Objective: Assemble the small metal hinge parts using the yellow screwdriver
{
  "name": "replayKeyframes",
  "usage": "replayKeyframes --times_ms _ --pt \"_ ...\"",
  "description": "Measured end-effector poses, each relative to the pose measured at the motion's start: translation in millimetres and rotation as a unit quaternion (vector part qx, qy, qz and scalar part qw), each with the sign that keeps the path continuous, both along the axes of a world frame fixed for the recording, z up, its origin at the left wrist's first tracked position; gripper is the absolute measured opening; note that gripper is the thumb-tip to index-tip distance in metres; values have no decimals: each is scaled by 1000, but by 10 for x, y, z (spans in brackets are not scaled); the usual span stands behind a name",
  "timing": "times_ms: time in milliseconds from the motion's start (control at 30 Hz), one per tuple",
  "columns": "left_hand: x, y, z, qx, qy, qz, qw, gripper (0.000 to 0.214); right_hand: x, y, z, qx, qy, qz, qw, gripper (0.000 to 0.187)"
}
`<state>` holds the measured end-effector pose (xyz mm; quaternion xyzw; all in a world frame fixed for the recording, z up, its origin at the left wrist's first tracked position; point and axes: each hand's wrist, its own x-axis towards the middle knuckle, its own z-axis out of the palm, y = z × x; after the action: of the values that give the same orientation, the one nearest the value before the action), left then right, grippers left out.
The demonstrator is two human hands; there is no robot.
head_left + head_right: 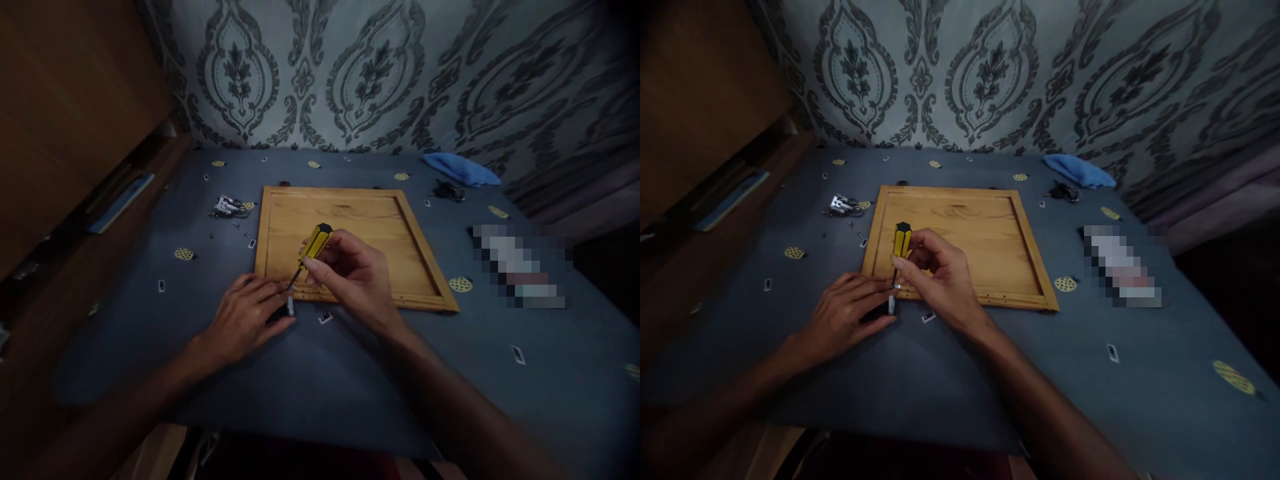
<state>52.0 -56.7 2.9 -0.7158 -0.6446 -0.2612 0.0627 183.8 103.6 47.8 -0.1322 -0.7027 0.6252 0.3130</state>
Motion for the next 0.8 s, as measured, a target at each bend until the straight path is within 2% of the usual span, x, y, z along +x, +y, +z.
replayKeyframes --times_ms 200,467,700,800 --pt "-6 -7 -21 -17 0 0 1000 28 -70 -36 36 -37 -17 -4 999 47" --pt "-18 -8 -52 -6 0 0 1000 29 -49 25 177 17 -61 121 991 32" --pt "4 7 -36 17 10 7 1000 26 -131 -52 92 4 -47 48 998 37" --pt "6 7 -26 19 10 6 1000 28 -116 -38 122 1 -46 53 998 39"
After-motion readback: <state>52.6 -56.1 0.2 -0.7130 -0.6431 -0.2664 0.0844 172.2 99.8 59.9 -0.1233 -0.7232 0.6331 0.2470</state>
